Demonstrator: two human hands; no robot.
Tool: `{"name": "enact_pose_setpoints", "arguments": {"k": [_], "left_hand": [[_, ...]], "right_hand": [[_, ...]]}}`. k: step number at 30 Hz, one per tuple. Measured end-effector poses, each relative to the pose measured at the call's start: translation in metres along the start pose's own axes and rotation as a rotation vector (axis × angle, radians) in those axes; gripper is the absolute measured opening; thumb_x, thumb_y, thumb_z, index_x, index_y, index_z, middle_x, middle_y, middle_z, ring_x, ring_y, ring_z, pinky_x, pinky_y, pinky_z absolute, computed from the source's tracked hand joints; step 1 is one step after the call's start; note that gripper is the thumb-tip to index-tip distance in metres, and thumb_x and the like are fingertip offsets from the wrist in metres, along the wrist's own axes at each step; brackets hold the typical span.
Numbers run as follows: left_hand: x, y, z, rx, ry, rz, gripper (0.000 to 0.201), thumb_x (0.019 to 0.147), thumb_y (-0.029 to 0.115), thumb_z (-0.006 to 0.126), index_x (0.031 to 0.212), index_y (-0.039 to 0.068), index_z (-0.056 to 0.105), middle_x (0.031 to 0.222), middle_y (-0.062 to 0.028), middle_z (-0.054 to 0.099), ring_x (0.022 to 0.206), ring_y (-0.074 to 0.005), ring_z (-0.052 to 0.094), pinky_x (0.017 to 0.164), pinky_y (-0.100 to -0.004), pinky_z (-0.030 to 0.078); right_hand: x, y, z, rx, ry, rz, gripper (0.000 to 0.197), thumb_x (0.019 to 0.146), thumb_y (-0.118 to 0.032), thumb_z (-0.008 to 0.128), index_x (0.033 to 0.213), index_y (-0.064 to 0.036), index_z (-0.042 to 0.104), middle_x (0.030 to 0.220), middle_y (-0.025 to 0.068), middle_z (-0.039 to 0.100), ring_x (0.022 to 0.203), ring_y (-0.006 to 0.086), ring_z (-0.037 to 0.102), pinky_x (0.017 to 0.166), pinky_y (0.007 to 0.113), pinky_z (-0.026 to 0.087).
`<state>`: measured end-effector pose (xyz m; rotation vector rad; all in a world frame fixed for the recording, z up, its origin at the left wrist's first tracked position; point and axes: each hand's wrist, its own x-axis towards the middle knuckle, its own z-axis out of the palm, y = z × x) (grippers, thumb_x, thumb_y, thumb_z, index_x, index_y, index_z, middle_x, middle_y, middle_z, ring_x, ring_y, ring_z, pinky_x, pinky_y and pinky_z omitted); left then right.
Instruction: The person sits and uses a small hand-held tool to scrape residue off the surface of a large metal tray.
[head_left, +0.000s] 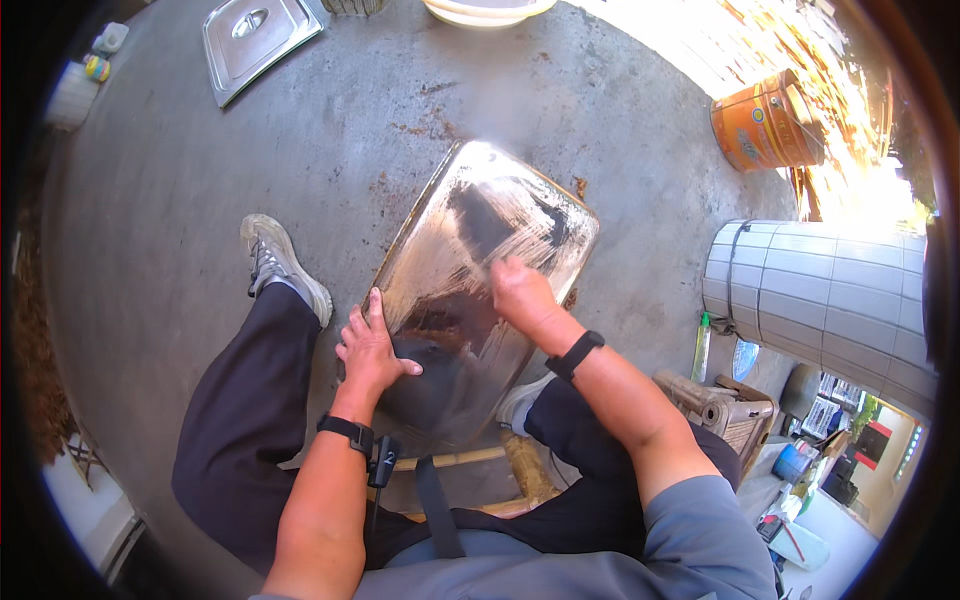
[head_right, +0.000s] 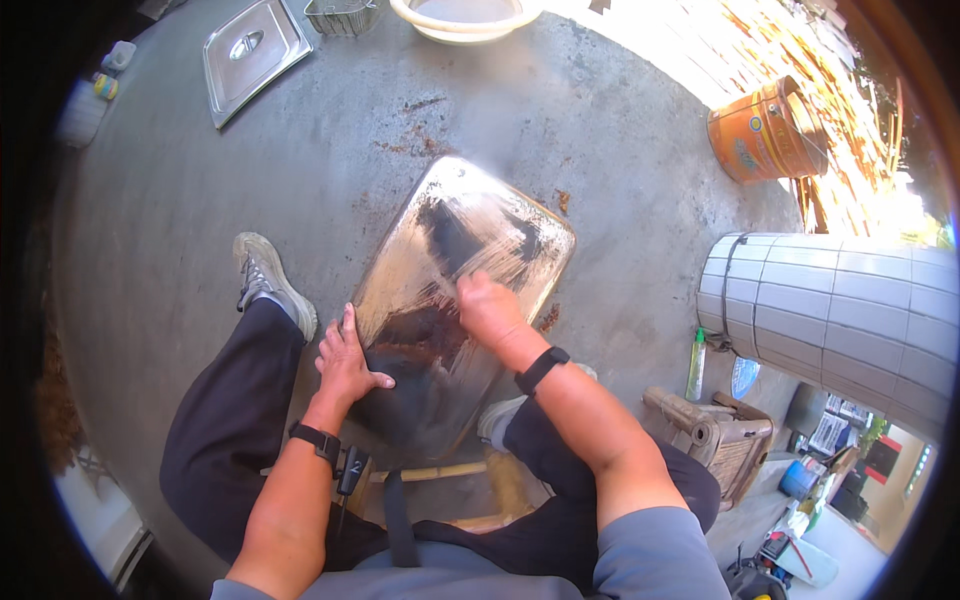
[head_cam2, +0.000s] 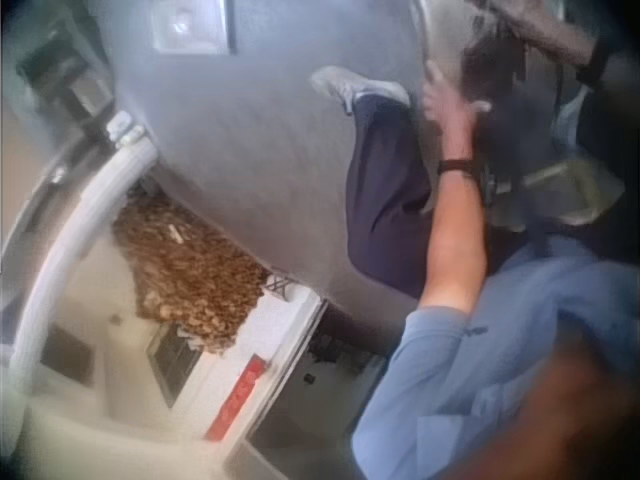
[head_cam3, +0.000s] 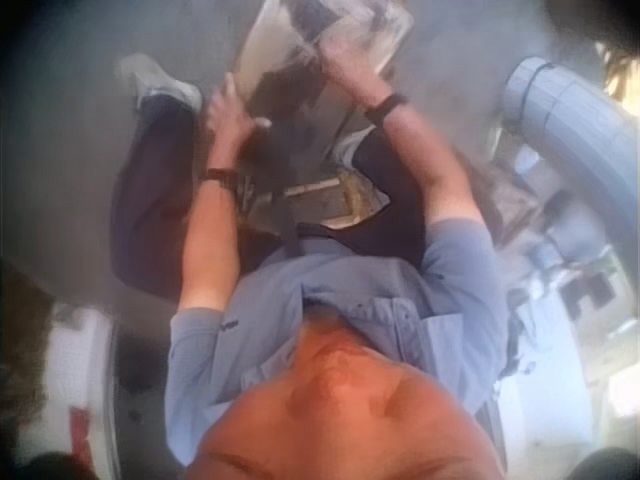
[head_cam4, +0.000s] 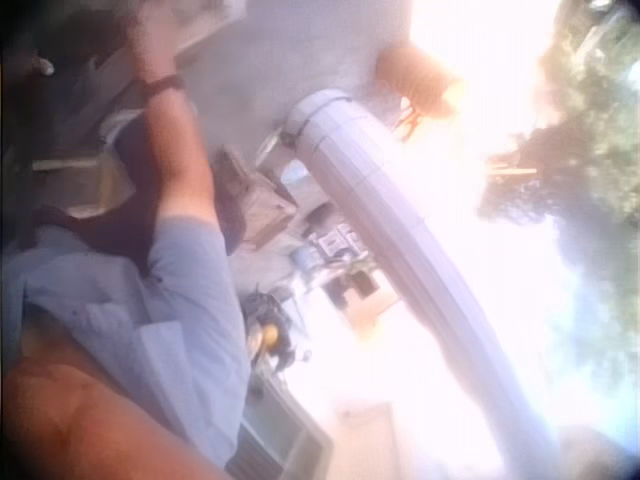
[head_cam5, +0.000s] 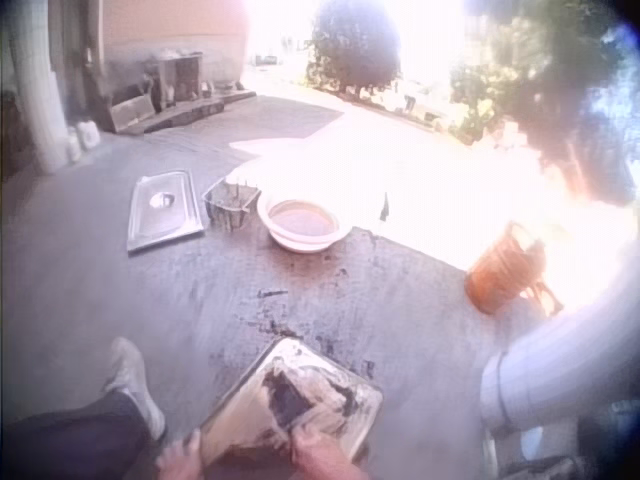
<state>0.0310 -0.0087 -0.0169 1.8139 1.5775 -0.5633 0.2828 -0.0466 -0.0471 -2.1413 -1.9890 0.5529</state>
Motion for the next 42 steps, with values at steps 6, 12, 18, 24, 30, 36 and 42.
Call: {"name": "enact_pose_setpoints", "arguments": {"k": [6, 12, 18, 24, 30, 36, 42], "left_hand": [[0.003, 0.005, 0.001, 0.000, 0.016, 0.008, 0.141, 0.046, 0.035, 0.093, 0.152, 0.021, 0.001, 0.149, -0.0236, 0.019, 0.131, -0.0436, 0.031, 0.100, -0.0583, 0.032], [0.000, 0.007, -0.004, -0.010, 0.010, 0.010, 0.141, 0.046, 0.035, 0.093, 0.152, 0.021, 0.002, 0.149, -0.0230, 0.019, 0.131, -0.0436, 0.030, 0.100, -0.0579, 0.032], [-0.001, 0.004, 0.000, 0.024, -0.004, -0.019, 0.141, 0.046, 0.036, 0.093, 0.152, 0.021, 0.002, 0.149, -0.0231, 0.020, 0.131, -0.0437, 0.032, 0.100, -0.0581, 0.032], [-0.002, 0.002, -0.001, 0.000, 0.011, -0.006, 0.141, 0.046, 0.036, 0.093, 0.152, 0.021, 0.002, 0.149, -0.0228, 0.020, 0.132, -0.0435, 0.030, 0.100, -0.0591, 0.031], [-0.001, 0.005, -0.002, -0.016, 0.003, -0.016, 0.144, 0.043, 0.032, 0.094, 0.152, 0.020, 0.001, 0.148, -0.0238, 0.021, 0.132, -0.0436, 0.029, 0.101, -0.0574, 0.031], [0.001, 0.005, -0.002, -0.013, -0.012, -0.020, 0.141, 0.046, 0.034, 0.093, 0.152, 0.022, 0.002, 0.149, -0.0224, 0.019, 0.133, -0.0431, 0.029, 0.101, -0.0587, 0.031], [0.000, 0.004, -0.004, -0.024, -0.011, -0.020, 0.141, 0.046, 0.033, 0.093, 0.152, 0.022, 0.002, 0.149, -0.0219, 0.019, 0.133, -0.0424, 0.028, 0.102, -0.0585, 0.030]], "right_hand": [[0.016, 0.035, -0.014, -0.006, 0.086, 0.098, 0.008, 0.077, -0.006, 0.054, 0.082, -0.0002, 0.056, 0.080, 0.0211, 0.058, 0.071, 0.0393, 0.063, 0.064, 0.046, 0.053], [0.013, 0.031, -0.017, -0.010, 0.110, 0.111, 0.010, 0.077, -0.005, 0.053, 0.085, -0.0001, 0.055, 0.082, 0.0226, 0.058, 0.069, 0.0400, 0.062, 0.063, 0.048, 0.053], [0.007, 0.012, -0.004, 0.016, -0.007, 0.021, 0.011, 0.077, -0.005, 0.053, 0.086, 0.0010, 0.056, 0.085, 0.0227, 0.059, 0.074, 0.0401, 0.063, 0.065, 0.047, 0.053], [0.020, 0.039, -0.023, -0.031, 0.101, 0.150, 0.010, 0.079, -0.006, 0.053, 0.086, 0.0009, 0.057, 0.084, 0.0229, 0.060, 0.071, 0.0397, 0.063, 0.065, 0.047, 0.054], [0.013, 0.033, -0.011, 0.018, 0.097, 0.110, 0.009, 0.080, -0.006, 0.053, 0.084, 0.0011, 0.057, 0.083, 0.0250, 0.060, 0.072, 0.0415, 0.063, 0.066, 0.049, 0.053], [0.008, 0.019, -0.006, 0.037, 0.037, 0.057, 0.011, 0.079, -0.006, 0.052, 0.085, 0.0012, 0.057, 0.086, 0.0244, 0.060, 0.077, 0.0411, 0.063, 0.069, 0.047, 0.053], [0.017, 0.032, -0.018, 0.010, 0.053, 0.163, 0.012, 0.080, -0.007, 0.052, 0.086, 0.0016, 0.057, 0.086, 0.0247, 0.060, 0.076, 0.0416, 0.063, 0.069, 0.048, 0.053]]}}
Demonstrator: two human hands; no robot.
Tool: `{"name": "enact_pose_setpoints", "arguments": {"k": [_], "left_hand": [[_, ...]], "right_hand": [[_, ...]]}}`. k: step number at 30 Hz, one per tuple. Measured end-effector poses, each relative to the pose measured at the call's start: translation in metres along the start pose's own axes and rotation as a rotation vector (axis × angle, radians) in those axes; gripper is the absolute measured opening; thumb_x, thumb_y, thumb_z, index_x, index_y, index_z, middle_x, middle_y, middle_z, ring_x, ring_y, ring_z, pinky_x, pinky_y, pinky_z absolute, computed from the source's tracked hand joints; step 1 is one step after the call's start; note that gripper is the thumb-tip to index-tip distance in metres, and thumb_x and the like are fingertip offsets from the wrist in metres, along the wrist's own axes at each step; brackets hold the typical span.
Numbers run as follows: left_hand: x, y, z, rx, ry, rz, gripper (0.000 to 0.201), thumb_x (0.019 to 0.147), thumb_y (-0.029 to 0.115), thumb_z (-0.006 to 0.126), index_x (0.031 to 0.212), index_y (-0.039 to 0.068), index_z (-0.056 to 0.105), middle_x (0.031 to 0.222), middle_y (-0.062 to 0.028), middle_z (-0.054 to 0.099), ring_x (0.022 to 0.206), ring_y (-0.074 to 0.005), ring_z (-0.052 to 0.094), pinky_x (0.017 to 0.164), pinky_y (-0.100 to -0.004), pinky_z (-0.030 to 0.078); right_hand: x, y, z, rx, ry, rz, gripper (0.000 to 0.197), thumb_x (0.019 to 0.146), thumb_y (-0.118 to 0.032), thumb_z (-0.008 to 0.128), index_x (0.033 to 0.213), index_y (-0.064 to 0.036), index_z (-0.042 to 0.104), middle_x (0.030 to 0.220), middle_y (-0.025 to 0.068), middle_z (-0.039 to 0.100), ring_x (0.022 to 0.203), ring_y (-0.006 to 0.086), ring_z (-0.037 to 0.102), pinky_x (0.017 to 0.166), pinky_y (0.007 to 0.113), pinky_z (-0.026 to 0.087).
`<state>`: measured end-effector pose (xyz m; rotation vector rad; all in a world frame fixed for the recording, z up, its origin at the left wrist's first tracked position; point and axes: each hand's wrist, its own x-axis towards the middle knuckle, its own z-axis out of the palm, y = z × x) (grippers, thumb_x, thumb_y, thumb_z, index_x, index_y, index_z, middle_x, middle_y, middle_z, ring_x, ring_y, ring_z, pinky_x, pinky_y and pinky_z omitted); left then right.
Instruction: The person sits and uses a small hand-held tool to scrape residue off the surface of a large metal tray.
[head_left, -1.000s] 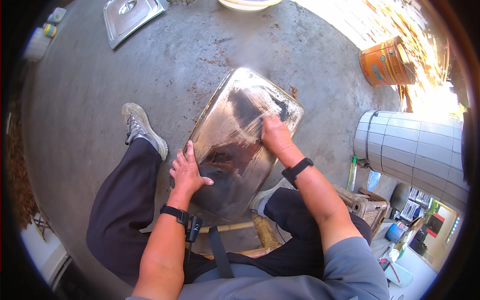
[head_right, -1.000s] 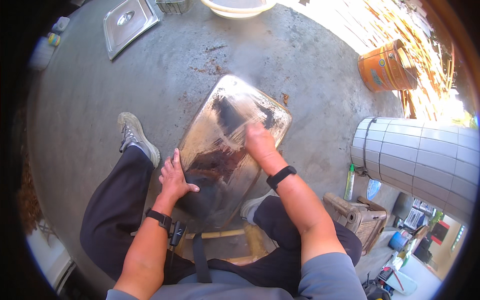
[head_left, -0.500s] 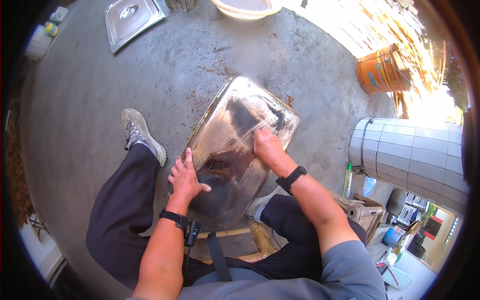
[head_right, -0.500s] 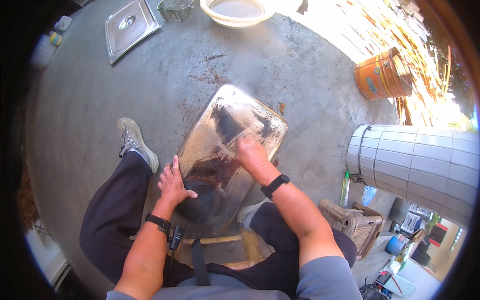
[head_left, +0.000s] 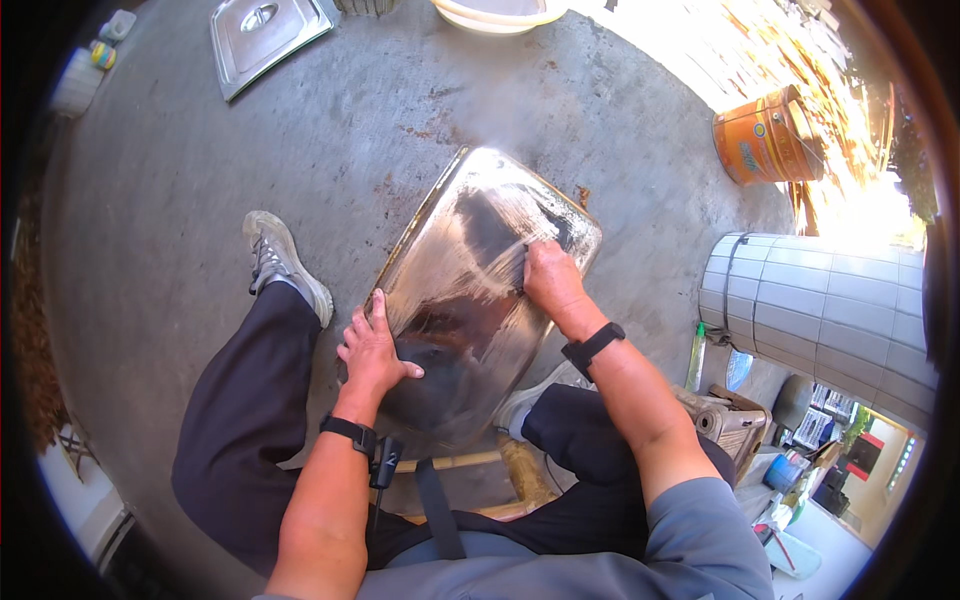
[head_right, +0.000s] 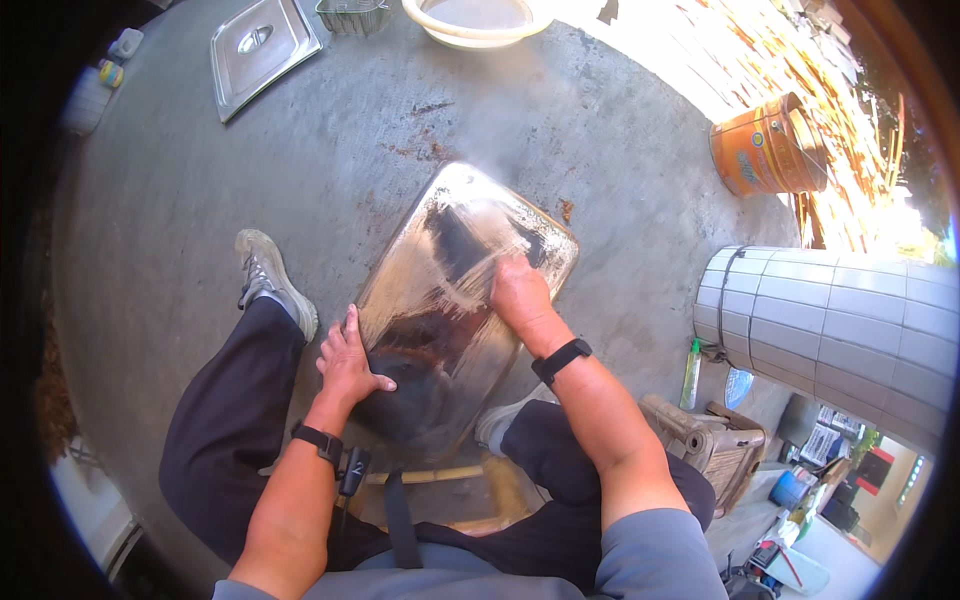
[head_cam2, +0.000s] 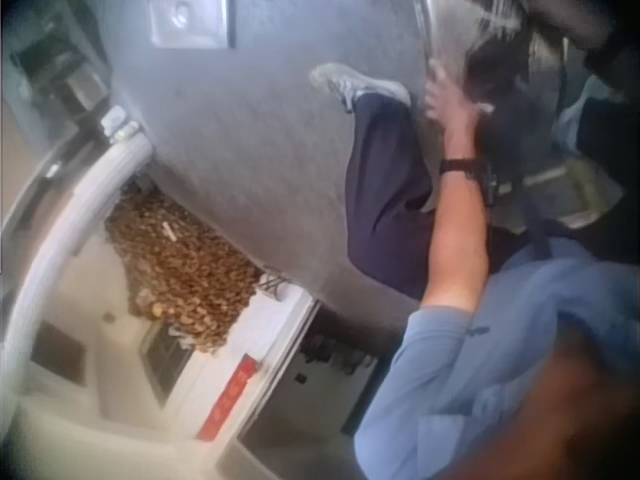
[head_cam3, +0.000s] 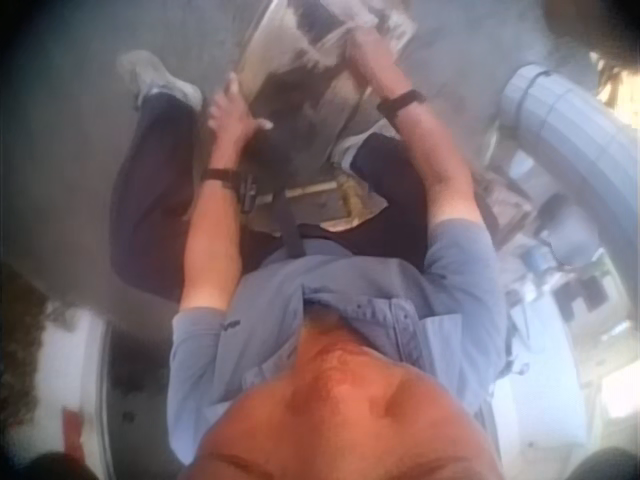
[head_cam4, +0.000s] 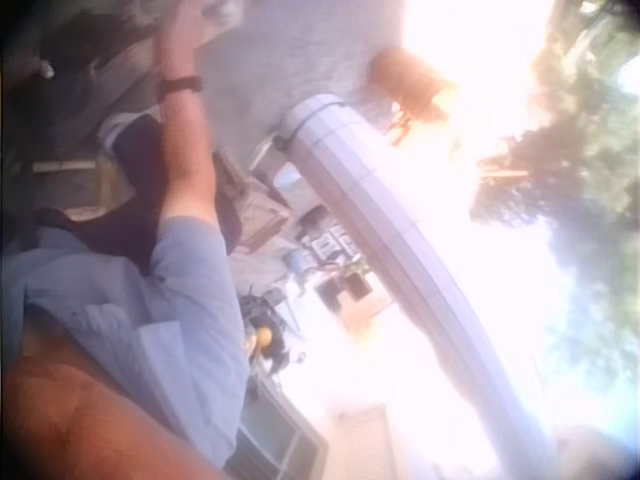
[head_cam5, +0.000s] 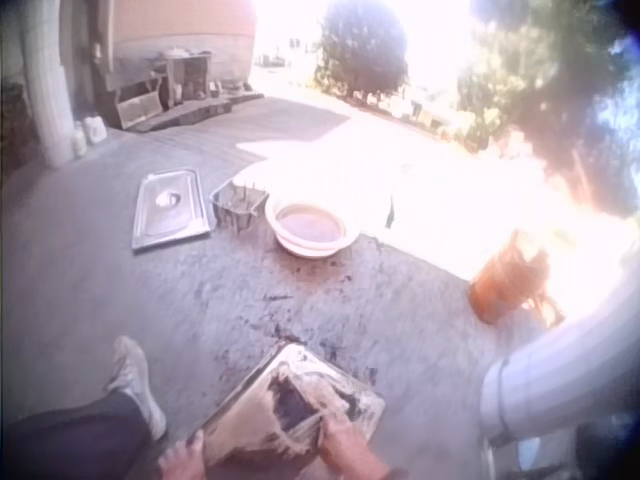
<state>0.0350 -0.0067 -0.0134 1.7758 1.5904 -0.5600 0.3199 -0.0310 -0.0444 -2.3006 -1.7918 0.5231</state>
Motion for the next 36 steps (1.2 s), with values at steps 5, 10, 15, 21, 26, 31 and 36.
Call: {"name": "enact_pose_setpoints", "arguments": {"k": [5, 10, 15, 21, 26, 31, 36], "left_hand": [[-0.001, -0.003, 0.001, 0.003, -0.012, -0.008, 0.141, 0.046, 0.033, 0.093, 0.152, 0.022, 0.002, 0.149, -0.0214, 0.019, 0.133, -0.0421, 0.028, 0.102, -0.0586, 0.030], [0.001, 0.002, 0.004, 0.008, 0.022, 0.008, 0.145, 0.042, 0.032, 0.094, 0.152, 0.020, 0.001, 0.147, -0.0235, 0.022, 0.131, -0.0442, 0.030, 0.099, -0.0580, 0.033], [0.002, -0.001, 0.000, -0.001, -0.003, -0.002, 0.141, 0.046, 0.034, 0.093, 0.152, 0.022, 0.002, 0.149, -0.0218, 0.019, 0.133, -0.0423, 0.029, 0.102, -0.0588, 0.030], [0.003, 0.002, 0.001, 0.016, -0.006, -0.010, 0.142, 0.046, 0.034, 0.093, 0.152, 0.022, 0.001, 0.149, -0.0217, 0.021, 0.132, -0.0423, 0.030, 0.101, -0.0582, 0.031], [0.000, 0.003, -0.002, 0.009, 0.005, 0.009, 0.141, 0.045, 0.034, 0.093, 0.152, 0.022, 0.002, 0.149, -0.0216, 0.020, 0.132, -0.0423, 0.031, 0.100, -0.0582, 0.032], [0.002, 0.002, 0.001, 0.023, 0.000, -0.008, 0.141, 0.045, 0.035, 0.093, 0.152, 0.022, 0.002, 0.149, -0.0220, 0.021, 0.131, -0.0423, 0.031, 0.099, -0.0583, 0.032], [0.002, 0.003, -0.001, 0.014, 0.019, 0.013, 0.142, 0.045, 0.035, 0.093, 0.152, 0.022, 0.002, 0.148, -0.0224, 0.022, 0.131, -0.0425, 0.032, 0.099, -0.0592, 0.032]], "right_hand": [[-0.002, 0.000, -0.001, 0.011, 0.024, -0.027, 0.013, 0.081, -0.009, 0.052, 0.086, 0.0019, 0.057, 0.084, 0.0258, 0.060, 0.075, 0.0419, 0.063, 0.068, 0.048, 0.053], [-0.005, 0.001, 0.004, 0.019, 0.024, -0.006, 0.009, 0.081, -0.009, 0.053, 0.083, -0.0004, 0.056, 0.083, 0.0228, 0.060, 0.073, 0.0399, 0.063, 0.065, 0.047, 0.053], [-0.026, -0.035, 0.022, 0.005, -0.061, -0.194, 0.006, 0.076, -0.007, 0.054, 0.080, -0.0015, 0.054, 0.075, 0.0197, 0.057, 0.067, 0.0378, 0.063, 0.061, 0.046, 0.053], [-0.012, -0.012, 0.017, 0.035, 0.015, -0.169, 0.007, 0.077, -0.006, 0.054, 0.081, -0.0007, 0.055, 0.075, 0.0208, 0.057, 0.068, 0.0388, 0.064, 0.059, 0.046, 0.053], [-0.013, -0.014, 0.008, -0.007, 0.023, -0.159, 0.009, 0.078, -0.007, 0.054, 0.084, -0.0008, 0.055, 0.079, 0.0204, 0.058, 0.068, 0.0381, 0.063, 0.061, 0.046, 0.053], [-0.020, -0.026, 0.020, -0.031, -0.103, -0.231, 0.008, 0.079, -0.008, 0.053, 0.083, -0.0013, 0.056, 0.080, 0.0194, 0.059, 0.069, 0.0380, 0.064, 0.060, 0.045, 0.054], [-0.006, -0.014, 0.000, -0.025, -0.050, -0.132, 0.007, 0.078, -0.006, 0.052, 0.082, 0.0000, 0.055, 0.079, 0.0201, 0.059, 0.069, 0.0378, 0.064, 0.061, 0.047, 0.053]]}}
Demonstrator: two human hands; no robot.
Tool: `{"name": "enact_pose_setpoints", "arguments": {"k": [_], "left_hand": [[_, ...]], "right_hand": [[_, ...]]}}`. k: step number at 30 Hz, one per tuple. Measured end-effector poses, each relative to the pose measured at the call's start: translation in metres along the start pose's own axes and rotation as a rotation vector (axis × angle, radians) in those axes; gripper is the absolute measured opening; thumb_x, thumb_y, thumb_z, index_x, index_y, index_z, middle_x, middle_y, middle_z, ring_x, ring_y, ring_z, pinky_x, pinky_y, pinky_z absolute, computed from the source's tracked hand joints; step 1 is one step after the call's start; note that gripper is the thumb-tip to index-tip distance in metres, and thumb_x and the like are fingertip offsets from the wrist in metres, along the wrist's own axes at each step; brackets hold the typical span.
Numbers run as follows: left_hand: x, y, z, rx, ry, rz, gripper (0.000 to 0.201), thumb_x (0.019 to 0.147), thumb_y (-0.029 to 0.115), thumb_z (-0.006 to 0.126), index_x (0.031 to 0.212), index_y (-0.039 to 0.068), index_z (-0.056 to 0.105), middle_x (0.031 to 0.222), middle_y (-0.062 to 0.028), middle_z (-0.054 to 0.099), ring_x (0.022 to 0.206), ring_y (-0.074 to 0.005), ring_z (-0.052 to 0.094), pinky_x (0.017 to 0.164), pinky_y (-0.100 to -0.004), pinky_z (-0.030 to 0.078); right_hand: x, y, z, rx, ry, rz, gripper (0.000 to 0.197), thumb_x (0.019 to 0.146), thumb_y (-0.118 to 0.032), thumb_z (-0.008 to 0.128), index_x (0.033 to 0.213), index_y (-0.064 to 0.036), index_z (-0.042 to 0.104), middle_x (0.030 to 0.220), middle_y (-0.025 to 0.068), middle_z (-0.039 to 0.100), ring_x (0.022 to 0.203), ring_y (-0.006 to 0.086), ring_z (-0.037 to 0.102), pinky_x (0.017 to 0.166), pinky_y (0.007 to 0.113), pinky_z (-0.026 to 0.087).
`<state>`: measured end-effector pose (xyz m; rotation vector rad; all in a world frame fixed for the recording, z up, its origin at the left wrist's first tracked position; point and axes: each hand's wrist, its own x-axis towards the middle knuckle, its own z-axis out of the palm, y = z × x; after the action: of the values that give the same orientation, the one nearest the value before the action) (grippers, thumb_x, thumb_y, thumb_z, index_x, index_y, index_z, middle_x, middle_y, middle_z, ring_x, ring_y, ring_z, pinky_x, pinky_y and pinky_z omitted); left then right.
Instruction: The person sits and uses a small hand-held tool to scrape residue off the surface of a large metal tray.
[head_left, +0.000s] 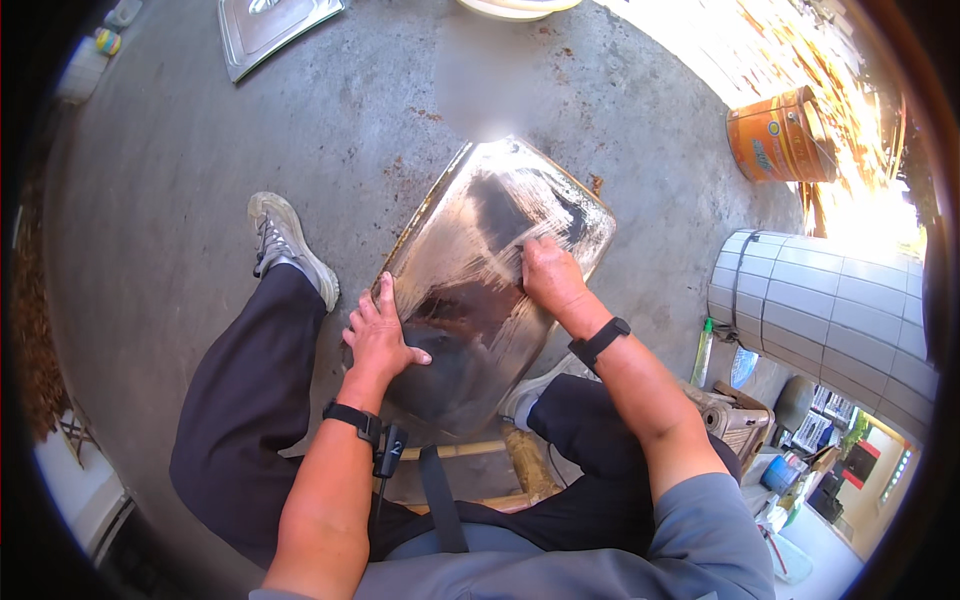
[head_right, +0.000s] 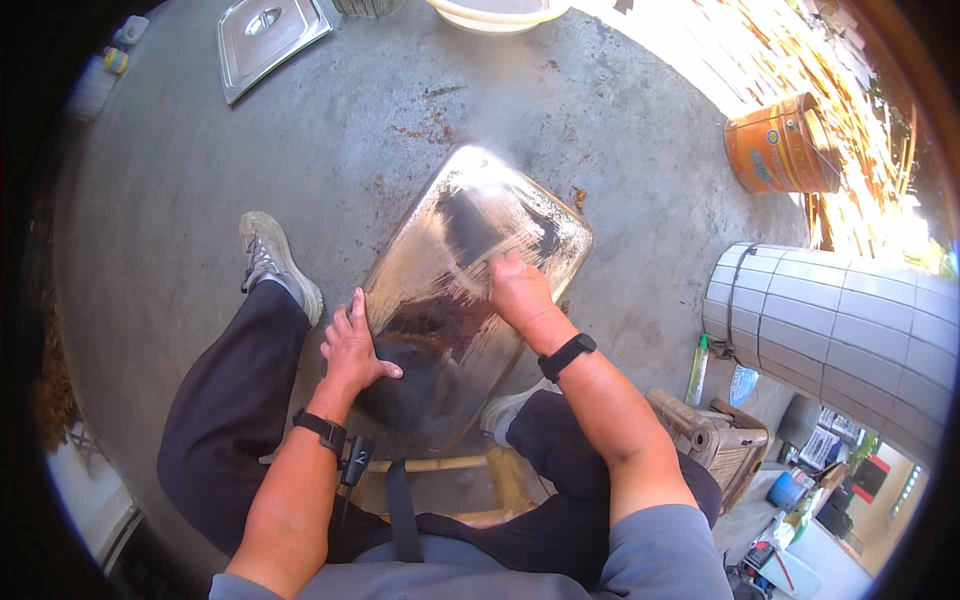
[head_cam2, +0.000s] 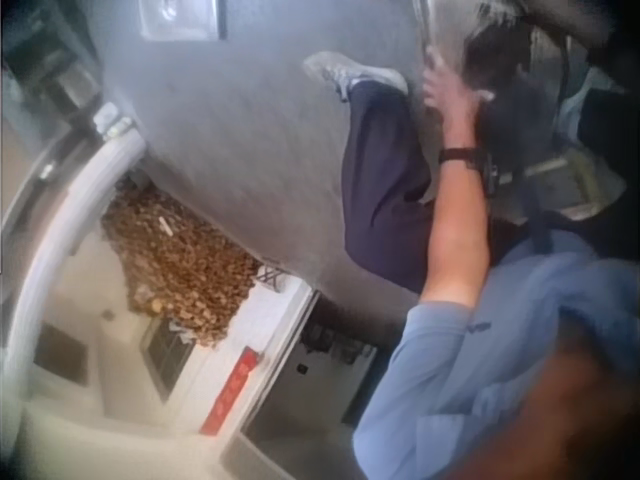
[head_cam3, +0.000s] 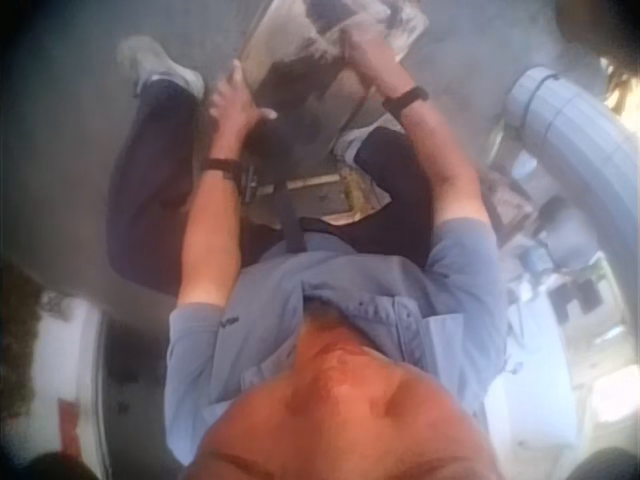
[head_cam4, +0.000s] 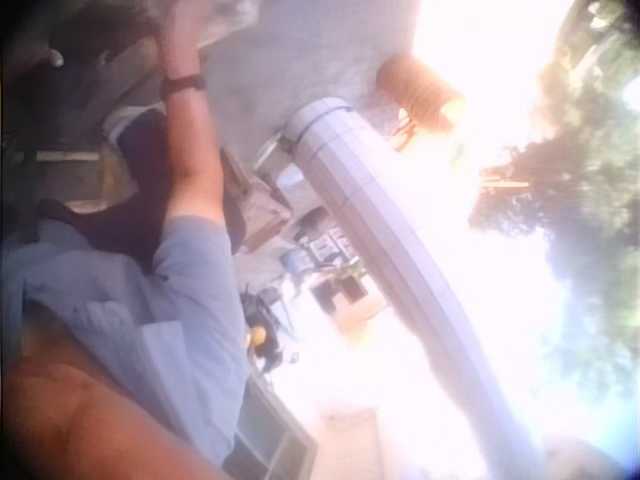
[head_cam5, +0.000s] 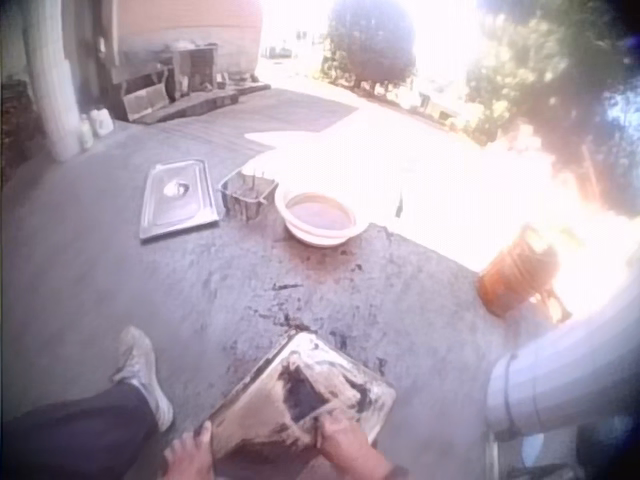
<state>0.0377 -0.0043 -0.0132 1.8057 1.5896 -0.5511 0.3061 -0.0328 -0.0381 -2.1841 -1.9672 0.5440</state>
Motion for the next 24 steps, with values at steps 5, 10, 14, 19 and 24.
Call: {"name": "enact_pose_setpoints", "arguments": {"k": [5, 10, 14, 19, 24], "left_hand": [[0.002, 0.000, 0.003, 0.006, -0.007, -0.020, 0.143, 0.044, 0.033, 0.094, 0.152, 0.021, 0.001, 0.148, -0.0226, 0.022, 0.131, -0.0429, 0.031, 0.100, -0.0585, 0.032], [0.001, 0.002, 0.001, -0.006, -0.002, -0.010, 0.145, 0.043, 0.031, 0.094, 0.152, 0.021, 0.000, 0.148, -0.0231, 0.022, 0.132, -0.0432, 0.030, 0.101, -0.0576, 0.032], [0.003, 0.001, 0.001, 0.003, -0.013, -0.038, 0.145, 0.043, 0.030, 0.094, 0.152, 0.021, 0.000, 0.148, -0.0227, 0.022, 0.132, -0.0426, 0.031, 0.101, -0.0571, 0.032], [0.001, 0.001, 0.001, -0.008, 0.003, -0.016, 0.145, 0.043, 0.030, 0.094, 0.152, 0.021, -0.001, 0.148, -0.0224, 0.022, 0.131, -0.0423, 0.031, 0.100, -0.0572, 0.033], [0.001, 0.002, 0.001, -0.003, -0.011, -0.015, 0.145, 0.043, 0.031, 0.094, 0.152, 0.021, -0.001, 0.147, -0.0223, 0.022, 0.131, -0.0427, 0.031, 0.100, -0.0567, 0.033]], "right_hand": [[-0.013, -0.016, 0.013, -0.027, -0.091, -0.108, 0.007, 0.078, -0.006, 0.053, 0.082, -0.0014, 0.055, 0.078, 0.0196, 0.058, 0.068, 0.0373, 0.064, 0.060, 0.045, 0.053], [-0.006, 0.003, 0.013, 0.009, 0.037, -0.056, 0.006, 0.077, -0.007, 0.054, 0.081, -0.0019, 0.054, 0.077, 0.0191, 0.057, 0.065, 0.0371, 0.063, 0.059, 0.047, 0.053], [-0.016, -0.012, 0.023, 0.016, -0.021, -0.116, 0.008, 0.077, -0.008, 0.055, 0.083, -0.0036, 0.055, 0.076, 0.0189, 0.057, 0.069, 0.0370, 0.063, 0.061, 0.046, 0.053], [-0.006, 0.007, 0.018, -0.002, 0.081, -0.047, 0.007, 0.078, -0.008, 0.054, 0.084, -0.0036, 0.055, 0.080, 0.0186, 0.058, 0.069, 0.0382, 0.062, 0.061, 0.046, 0.053], [-0.009, -0.005, 0.014, 0.011, 0.029, -0.028, 0.008, 0.078, -0.008, 0.054, 0.082, -0.0017, 0.053, 0.079, 0.0197, 0.058, 0.068, 0.0388, 0.063, 0.061, 0.046, 0.053]]}}
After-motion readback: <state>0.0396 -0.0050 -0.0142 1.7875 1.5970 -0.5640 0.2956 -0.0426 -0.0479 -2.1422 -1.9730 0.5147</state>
